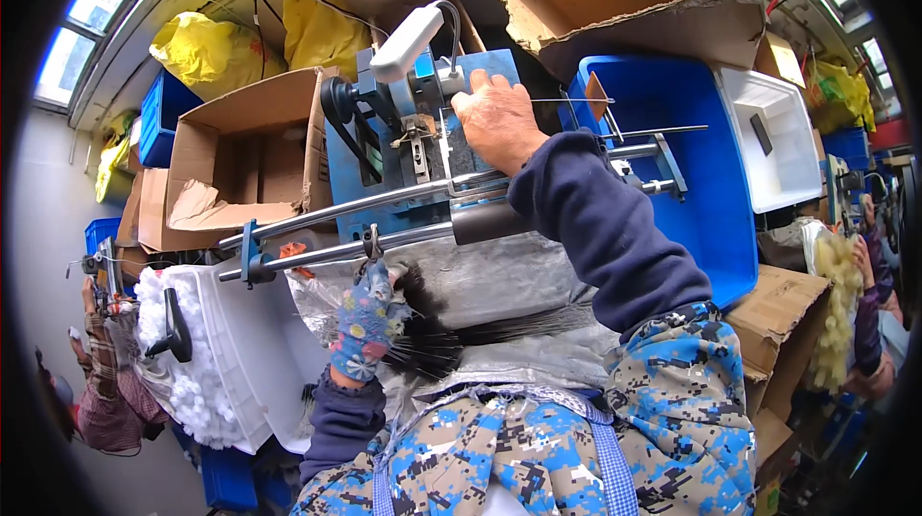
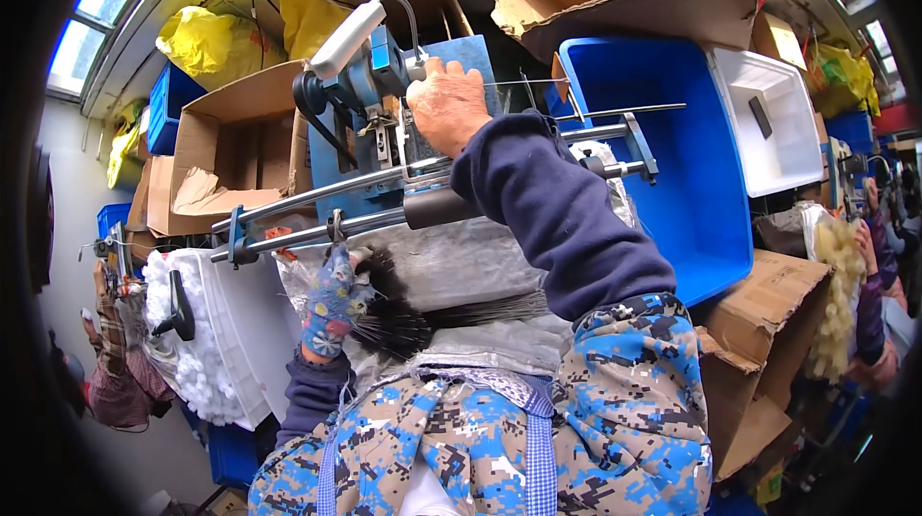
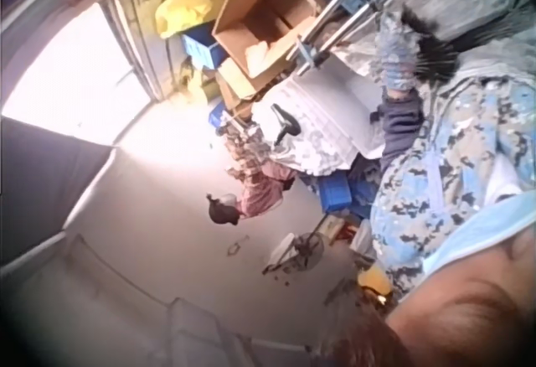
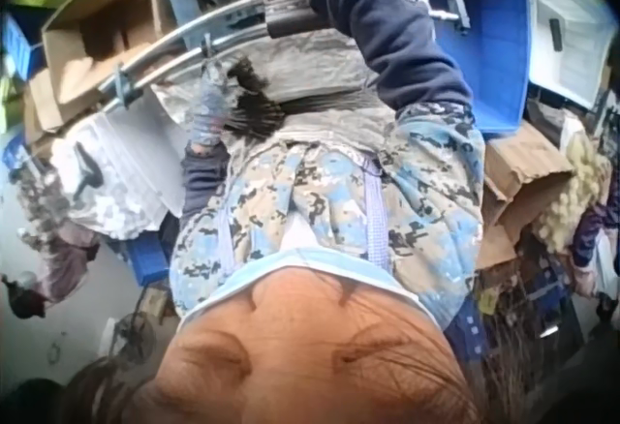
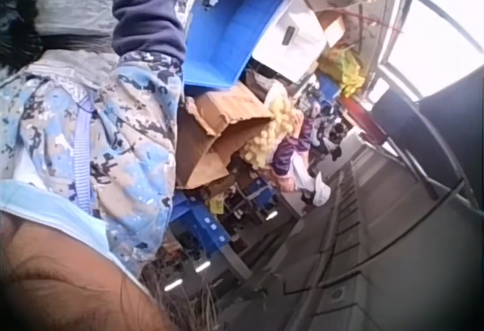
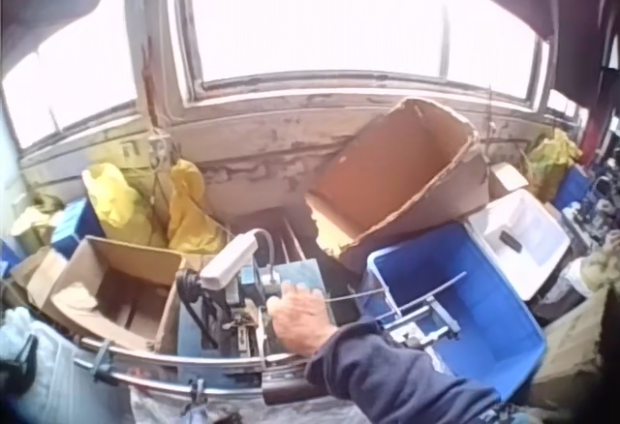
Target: The person operates a manual machine in a cluttered workshop, repeatedly feeding a bundle of black bristles into a cutting mechanism. They use their left hand to hold the bristles and their right hand to pull a lever, processing the material in a repetitive cycle.
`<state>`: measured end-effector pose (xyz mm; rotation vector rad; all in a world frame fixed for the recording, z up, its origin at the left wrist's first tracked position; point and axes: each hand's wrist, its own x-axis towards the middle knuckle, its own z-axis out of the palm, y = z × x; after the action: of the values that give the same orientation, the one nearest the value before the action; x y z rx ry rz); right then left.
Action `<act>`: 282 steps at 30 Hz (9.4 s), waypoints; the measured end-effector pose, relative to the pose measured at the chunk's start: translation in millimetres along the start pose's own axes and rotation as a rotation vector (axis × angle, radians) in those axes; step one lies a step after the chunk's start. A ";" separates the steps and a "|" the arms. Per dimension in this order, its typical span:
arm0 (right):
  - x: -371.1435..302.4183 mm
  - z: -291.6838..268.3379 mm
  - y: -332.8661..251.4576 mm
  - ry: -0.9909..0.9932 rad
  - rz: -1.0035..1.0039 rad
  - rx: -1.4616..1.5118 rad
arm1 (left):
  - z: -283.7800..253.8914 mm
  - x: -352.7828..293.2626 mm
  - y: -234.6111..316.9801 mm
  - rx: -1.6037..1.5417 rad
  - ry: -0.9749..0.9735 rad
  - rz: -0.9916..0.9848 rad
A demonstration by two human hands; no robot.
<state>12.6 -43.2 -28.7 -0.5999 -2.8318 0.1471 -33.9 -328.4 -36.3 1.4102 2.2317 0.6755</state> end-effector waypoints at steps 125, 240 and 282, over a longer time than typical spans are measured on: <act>-3.4 2.9 -2.9 0.048 -0.028 -0.024 | -43.7 -18.2 48.2 -0.568 0.754 0.227; -1.3 3.0 2.1 0.050 -0.054 0.075 | -74.8 -29.6 41.2 -0.748 0.392 0.120; -32.7 0.2 -25.9 -0.093 0.052 0.160 | -68.6 14.0 46.2 -0.405 0.448 -0.256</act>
<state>31.5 -80.3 -32.1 -0.6470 -2.8581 0.4177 -46.3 -310.9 44.7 0.8164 2.3529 1.3624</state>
